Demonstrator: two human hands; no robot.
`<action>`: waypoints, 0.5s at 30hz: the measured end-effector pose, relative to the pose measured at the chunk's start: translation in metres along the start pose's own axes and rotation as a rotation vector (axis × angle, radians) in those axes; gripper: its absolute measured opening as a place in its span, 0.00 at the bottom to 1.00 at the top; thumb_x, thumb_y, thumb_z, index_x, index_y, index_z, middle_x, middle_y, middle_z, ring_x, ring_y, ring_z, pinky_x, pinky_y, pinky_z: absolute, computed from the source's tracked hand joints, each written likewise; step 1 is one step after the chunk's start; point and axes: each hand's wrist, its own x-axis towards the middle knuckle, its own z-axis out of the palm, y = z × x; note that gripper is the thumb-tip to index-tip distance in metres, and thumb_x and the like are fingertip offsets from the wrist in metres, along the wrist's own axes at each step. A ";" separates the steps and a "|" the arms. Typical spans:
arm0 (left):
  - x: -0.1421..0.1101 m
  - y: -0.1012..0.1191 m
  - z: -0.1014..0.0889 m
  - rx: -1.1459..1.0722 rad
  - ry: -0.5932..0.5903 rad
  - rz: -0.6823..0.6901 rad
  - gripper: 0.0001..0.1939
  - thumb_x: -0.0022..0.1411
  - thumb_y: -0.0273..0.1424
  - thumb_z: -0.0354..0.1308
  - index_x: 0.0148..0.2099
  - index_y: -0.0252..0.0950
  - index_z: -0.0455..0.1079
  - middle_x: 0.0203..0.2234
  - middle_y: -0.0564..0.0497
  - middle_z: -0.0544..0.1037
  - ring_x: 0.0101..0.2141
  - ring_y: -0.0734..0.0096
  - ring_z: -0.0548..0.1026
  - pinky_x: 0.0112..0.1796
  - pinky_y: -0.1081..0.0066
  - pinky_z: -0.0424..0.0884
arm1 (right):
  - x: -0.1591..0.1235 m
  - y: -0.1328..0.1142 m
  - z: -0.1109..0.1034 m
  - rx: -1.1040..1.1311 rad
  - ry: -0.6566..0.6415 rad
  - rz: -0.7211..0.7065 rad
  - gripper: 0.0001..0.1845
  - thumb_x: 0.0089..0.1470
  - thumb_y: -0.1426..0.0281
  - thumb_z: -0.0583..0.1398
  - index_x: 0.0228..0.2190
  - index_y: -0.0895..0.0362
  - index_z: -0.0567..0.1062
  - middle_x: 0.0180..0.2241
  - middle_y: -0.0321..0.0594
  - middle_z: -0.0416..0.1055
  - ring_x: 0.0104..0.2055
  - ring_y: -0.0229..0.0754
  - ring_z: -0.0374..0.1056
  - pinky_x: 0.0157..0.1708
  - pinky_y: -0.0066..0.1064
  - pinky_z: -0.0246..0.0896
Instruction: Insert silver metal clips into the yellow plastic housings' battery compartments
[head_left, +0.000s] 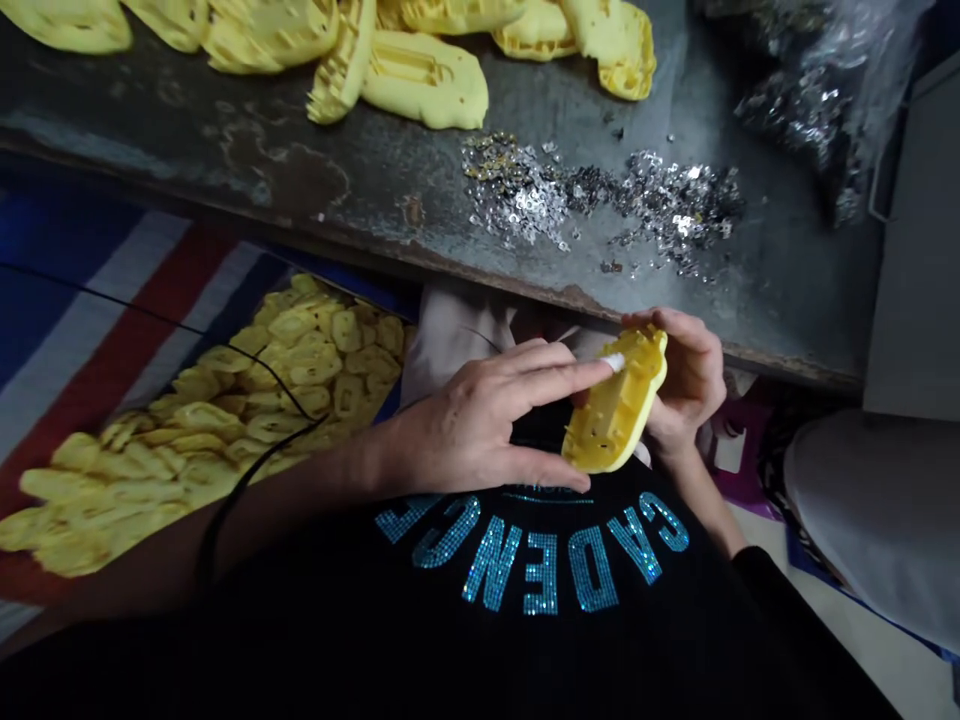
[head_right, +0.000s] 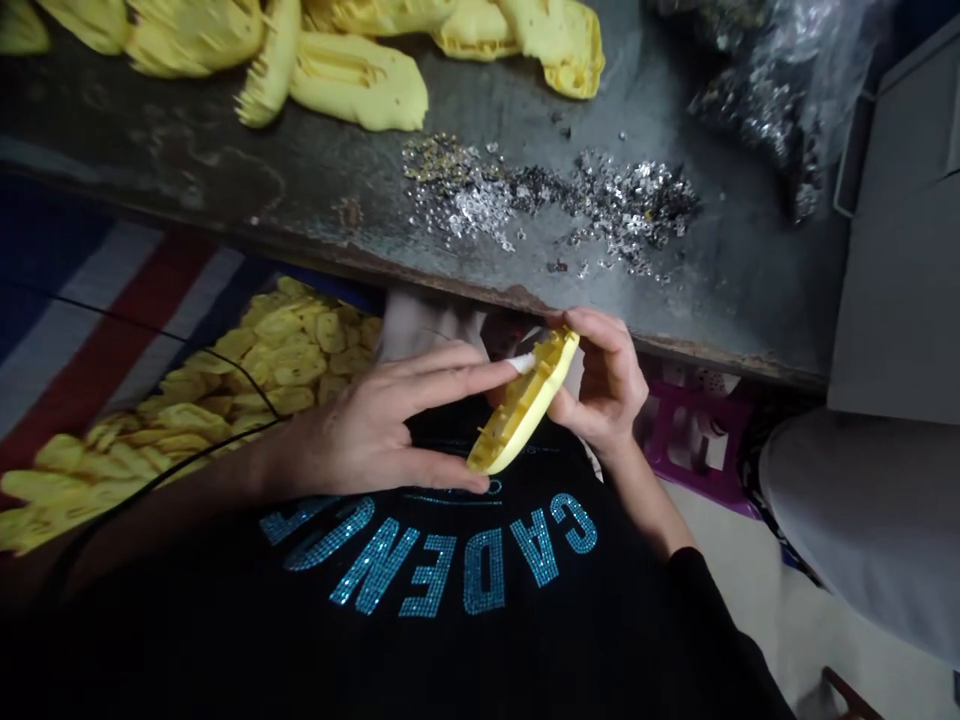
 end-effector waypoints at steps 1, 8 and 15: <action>0.000 0.000 0.001 -0.002 -0.001 0.006 0.44 0.69 0.42 0.80 0.81 0.44 0.72 0.59 0.43 0.84 0.58 0.55 0.84 0.67 0.54 0.80 | 0.000 0.000 -0.001 -0.011 -0.003 -0.004 0.31 0.68 0.49 0.68 0.69 0.32 0.75 0.55 0.44 0.79 0.55 0.62 0.80 0.54 0.64 0.84; -0.001 -0.004 -0.004 -0.065 0.035 -0.007 0.39 0.68 0.42 0.81 0.76 0.42 0.77 0.56 0.43 0.85 0.56 0.56 0.84 0.63 0.57 0.83 | 0.007 0.005 0.002 -0.056 0.016 -0.077 0.30 0.67 0.48 0.68 0.66 0.39 0.78 0.53 0.44 0.81 0.52 0.58 0.81 0.51 0.58 0.85; -0.009 -0.020 0.000 -0.219 0.227 0.018 0.32 0.59 0.39 0.86 0.62 0.43 0.81 0.51 0.45 0.87 0.53 0.55 0.87 0.59 0.56 0.87 | 0.024 0.005 0.019 0.000 0.004 -0.044 0.28 0.65 0.47 0.70 0.64 0.34 0.79 0.53 0.45 0.80 0.53 0.60 0.82 0.51 0.61 0.86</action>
